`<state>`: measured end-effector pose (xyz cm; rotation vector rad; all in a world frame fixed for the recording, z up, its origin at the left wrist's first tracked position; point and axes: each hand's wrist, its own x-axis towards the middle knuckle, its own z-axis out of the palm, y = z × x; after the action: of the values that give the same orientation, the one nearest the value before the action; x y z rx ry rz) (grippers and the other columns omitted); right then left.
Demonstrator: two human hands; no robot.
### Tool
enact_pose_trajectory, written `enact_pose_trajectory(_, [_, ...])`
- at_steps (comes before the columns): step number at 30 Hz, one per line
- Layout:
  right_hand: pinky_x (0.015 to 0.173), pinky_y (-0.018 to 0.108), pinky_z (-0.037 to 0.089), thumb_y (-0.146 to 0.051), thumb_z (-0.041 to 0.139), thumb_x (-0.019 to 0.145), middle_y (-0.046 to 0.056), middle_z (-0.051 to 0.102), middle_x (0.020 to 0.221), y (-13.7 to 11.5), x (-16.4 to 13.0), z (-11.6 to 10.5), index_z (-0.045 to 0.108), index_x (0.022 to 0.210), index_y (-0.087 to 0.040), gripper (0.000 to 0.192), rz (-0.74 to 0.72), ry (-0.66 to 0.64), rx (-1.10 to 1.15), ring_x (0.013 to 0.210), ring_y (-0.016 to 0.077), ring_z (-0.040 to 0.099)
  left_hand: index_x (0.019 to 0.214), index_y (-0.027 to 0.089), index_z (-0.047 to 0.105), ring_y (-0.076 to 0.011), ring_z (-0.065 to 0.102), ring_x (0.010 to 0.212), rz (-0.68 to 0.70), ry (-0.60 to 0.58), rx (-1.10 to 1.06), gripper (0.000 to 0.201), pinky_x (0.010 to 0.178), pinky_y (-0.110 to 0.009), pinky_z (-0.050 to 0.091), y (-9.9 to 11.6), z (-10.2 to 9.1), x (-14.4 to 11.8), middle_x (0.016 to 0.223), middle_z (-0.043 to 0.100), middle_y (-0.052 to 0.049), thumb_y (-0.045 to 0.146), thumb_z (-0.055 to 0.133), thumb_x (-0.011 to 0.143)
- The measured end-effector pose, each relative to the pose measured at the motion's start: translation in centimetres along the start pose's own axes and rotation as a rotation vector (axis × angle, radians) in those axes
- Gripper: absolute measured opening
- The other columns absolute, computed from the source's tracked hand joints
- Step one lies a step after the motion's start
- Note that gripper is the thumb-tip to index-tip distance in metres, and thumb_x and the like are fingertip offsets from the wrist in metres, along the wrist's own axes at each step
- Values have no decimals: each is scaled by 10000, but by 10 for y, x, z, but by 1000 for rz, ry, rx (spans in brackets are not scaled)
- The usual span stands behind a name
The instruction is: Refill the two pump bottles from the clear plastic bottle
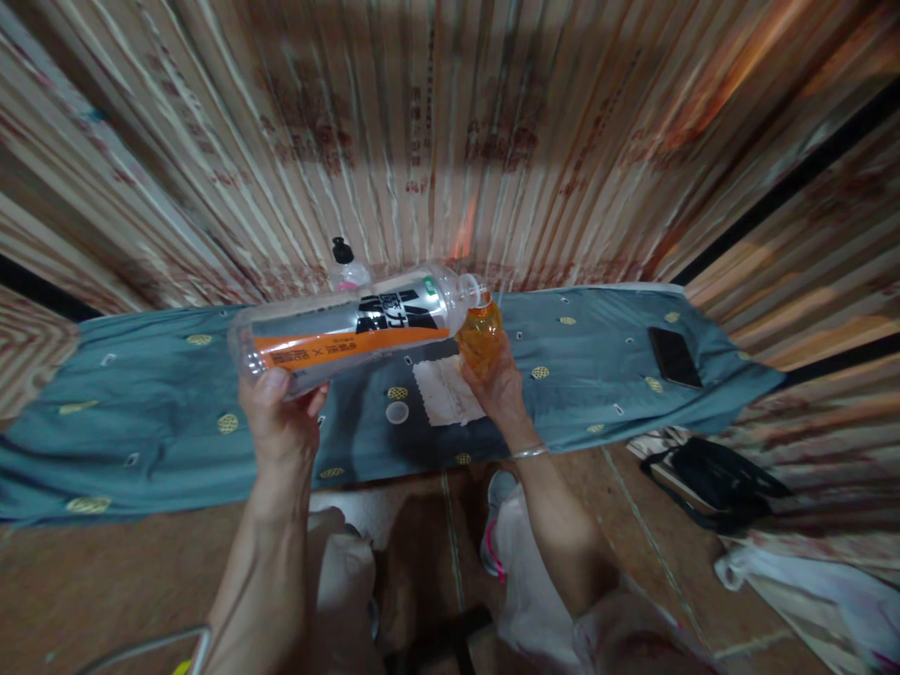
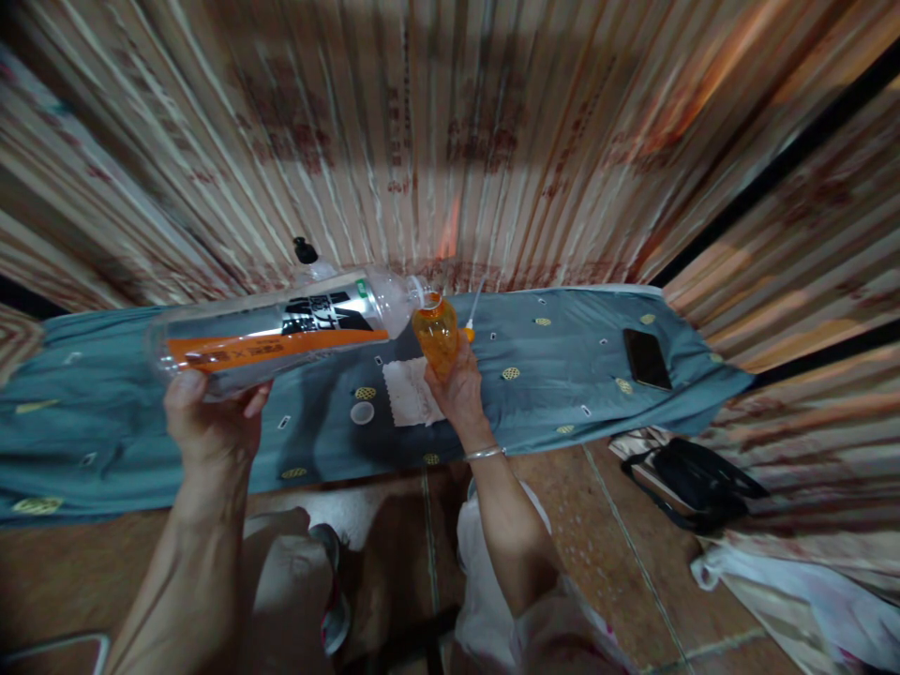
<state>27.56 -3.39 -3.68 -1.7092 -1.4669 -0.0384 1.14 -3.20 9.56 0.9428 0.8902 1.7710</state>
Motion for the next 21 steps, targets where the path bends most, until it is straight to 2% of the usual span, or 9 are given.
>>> enact_pose_trajectory(8, [1018, 617, 552, -482, 572, 910, 249, 584, 1430, -1, 0, 3, 239, 1552, -116, 811, 39, 32, 22, 1286, 370, 617, 832, 240, 663, -102, 526, 488, -1, 24, -8, 370, 415, -267, 122, -5, -3, 1, 751, 640, 28, 474, 773, 567])
enact_pose_trajectory(14, [1026, 631, 544, -491, 584, 909, 248, 590, 1432, -4, 0, 1, 249, 1550, -124, 811, 67, 25, 24, 1280, 376, 623, 832, 244, 661, -101, 510, 477, 47, -36, 17, 347, 413, -269, 103, -6, -5, 1, 765, 629, 21, 515, 739, 629])
enact_pose_trajectory(18, [990, 586, 579, -461, 581, 942, 243, 620, 1398, -8, 2, -3, 304, 1545, -120, 747, 67, 1, 4, 1223, 363, 655, 842, 277, 683, -111, 524, 481, -17, 28, -5, 358, 384, -266, 137, -3, -3, 1, 740, 644, 30, 462, 791, 556])
enact_pose_trajectory(21, [976, 565, 592, -430, 554, 970, 245, 617, 1400, -9, 2, -6, 328, 1542, -101, 698, 3, -28, -5, 1240, 364, 644, 863, 280, 694, -118, 530, 488, -23, 40, -2, 368, 390, -263, 140, -3, -3, 1, 736, 649, 27, 460, 781, 553])
